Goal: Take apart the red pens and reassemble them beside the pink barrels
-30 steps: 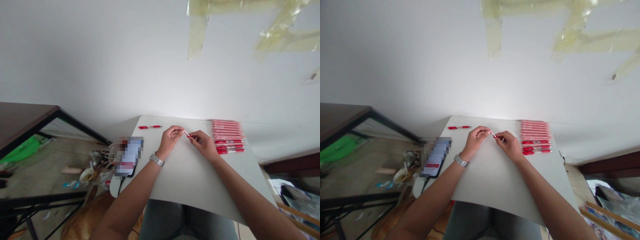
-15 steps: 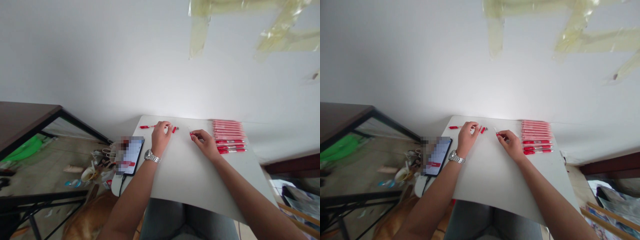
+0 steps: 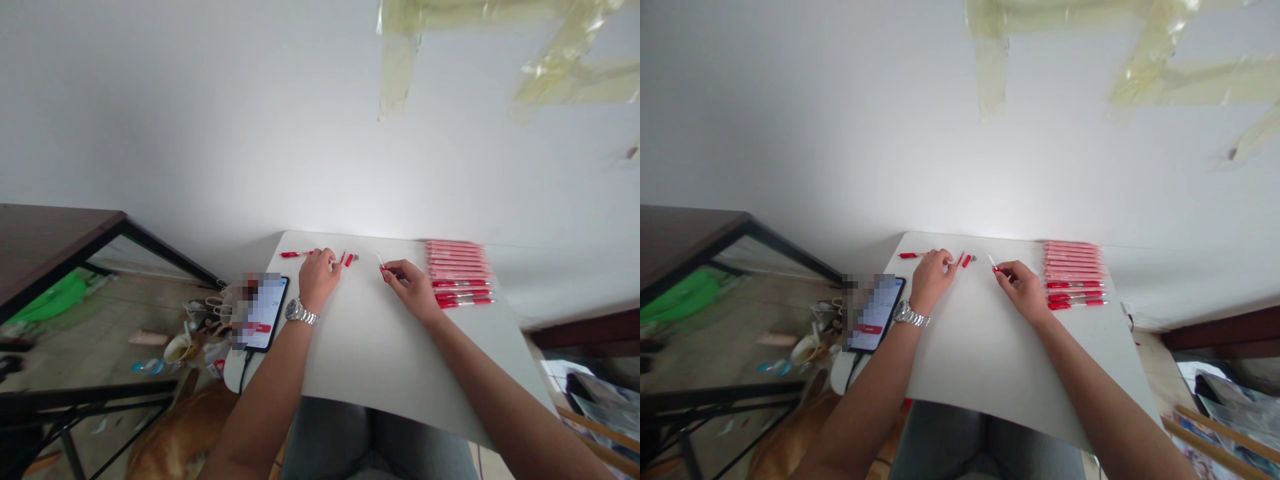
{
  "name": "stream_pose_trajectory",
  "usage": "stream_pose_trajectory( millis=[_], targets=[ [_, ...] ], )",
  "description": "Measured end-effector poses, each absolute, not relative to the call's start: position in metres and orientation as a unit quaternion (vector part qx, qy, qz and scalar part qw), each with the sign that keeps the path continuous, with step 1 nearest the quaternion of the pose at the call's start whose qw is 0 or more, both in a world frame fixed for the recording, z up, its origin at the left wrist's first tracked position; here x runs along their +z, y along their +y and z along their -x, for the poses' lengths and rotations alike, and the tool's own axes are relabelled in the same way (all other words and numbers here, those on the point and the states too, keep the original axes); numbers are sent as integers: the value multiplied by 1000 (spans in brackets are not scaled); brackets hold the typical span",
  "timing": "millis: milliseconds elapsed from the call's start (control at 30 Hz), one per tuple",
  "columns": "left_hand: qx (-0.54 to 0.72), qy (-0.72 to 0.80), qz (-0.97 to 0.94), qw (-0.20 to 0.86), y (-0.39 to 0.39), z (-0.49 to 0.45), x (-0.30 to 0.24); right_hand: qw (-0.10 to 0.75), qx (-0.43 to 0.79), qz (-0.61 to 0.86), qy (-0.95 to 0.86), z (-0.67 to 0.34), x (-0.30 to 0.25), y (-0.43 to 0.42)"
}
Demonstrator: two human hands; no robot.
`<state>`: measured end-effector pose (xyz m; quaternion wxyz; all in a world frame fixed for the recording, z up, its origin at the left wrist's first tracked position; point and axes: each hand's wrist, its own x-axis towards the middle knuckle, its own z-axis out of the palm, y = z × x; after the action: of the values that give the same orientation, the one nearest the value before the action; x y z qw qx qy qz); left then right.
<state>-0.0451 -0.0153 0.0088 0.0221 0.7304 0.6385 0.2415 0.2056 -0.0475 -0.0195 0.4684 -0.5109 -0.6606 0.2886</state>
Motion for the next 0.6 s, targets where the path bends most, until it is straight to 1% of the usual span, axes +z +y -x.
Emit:
stream_pose_trajectory(
  millis=[233,467,600],
  targets=[
    [190,626,-756,16,-22,44,13,463,285,516,-662,-206,-21,-47],
    [212,654,-726,18,-18,46,8,457,288,520,-662,-206,-20,-48],
    [202,671,-713,5,-19,45,10,460,296,515,-660,-207,-23,-47]
  ],
)
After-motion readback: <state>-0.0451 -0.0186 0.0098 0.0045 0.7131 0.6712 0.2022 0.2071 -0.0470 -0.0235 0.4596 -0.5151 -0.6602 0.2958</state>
